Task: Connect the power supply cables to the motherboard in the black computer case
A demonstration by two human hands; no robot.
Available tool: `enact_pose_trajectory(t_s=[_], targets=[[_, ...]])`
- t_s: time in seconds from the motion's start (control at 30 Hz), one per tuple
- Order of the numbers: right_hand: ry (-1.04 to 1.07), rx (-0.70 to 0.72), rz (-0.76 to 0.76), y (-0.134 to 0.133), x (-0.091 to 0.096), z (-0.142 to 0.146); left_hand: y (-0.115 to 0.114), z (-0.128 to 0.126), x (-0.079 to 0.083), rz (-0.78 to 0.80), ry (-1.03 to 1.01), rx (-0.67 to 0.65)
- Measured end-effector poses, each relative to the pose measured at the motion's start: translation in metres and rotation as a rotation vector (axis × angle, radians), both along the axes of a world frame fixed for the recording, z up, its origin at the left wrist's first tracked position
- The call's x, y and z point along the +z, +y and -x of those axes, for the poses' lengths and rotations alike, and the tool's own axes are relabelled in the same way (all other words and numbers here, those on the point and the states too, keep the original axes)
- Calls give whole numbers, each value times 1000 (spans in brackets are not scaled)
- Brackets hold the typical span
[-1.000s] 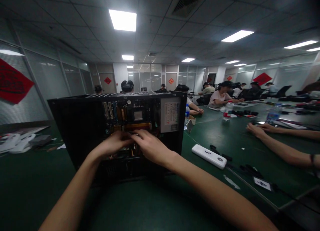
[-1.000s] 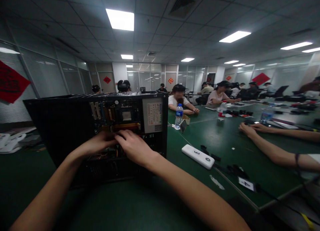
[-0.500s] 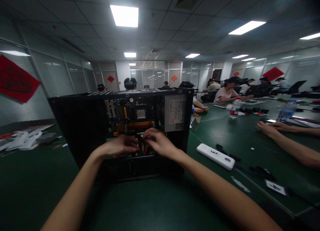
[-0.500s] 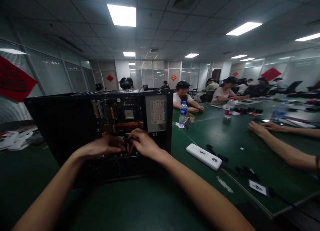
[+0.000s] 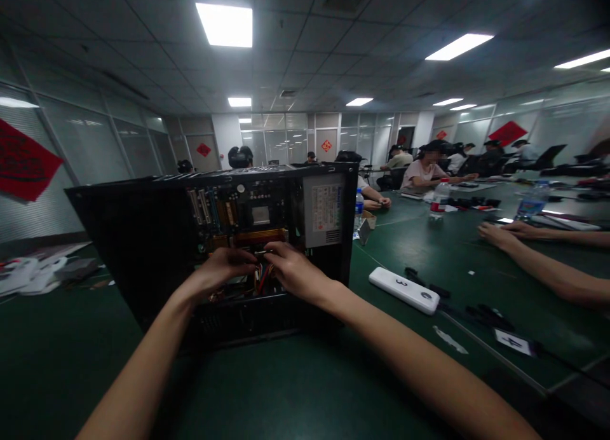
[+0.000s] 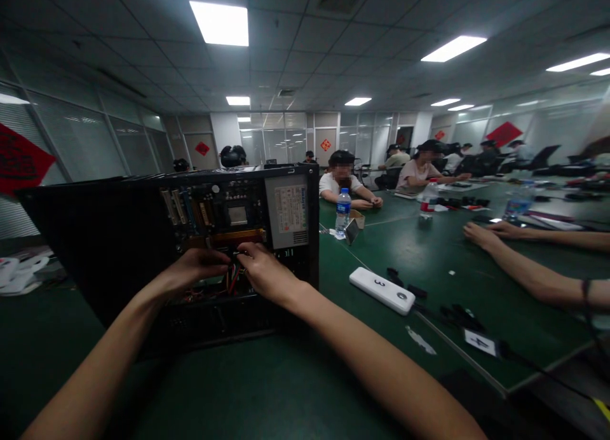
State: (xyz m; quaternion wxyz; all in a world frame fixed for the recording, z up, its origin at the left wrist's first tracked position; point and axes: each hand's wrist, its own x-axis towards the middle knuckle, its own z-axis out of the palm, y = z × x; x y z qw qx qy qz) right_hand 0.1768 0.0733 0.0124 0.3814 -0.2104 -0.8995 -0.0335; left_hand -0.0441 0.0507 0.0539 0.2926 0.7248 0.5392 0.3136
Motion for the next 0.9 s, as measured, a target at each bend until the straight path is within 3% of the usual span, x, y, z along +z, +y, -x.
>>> enact_pose_trajectory(t_s=[0.1,0.23,0.37,0.5,0.67,0.9], targets=[[-148,-89,-68,-5,3,1,-3,-5,1,30,5,-19],[-308,-213,-52,-15,12,1,-2,-11,-1,-20,5,-27],[-365,-355,12,-15,17,-3,5,-10,-8,-37,-64,32],[-389,-476,-27,-5,16,-11,7,-5,-7,-11,-103,81],[-358,-475,-153,-2,12,-14,2,-9,-3,-78,-70,109],[-343,-528,-120,0,10,-11,7,-11,-14,-300,20,94]])
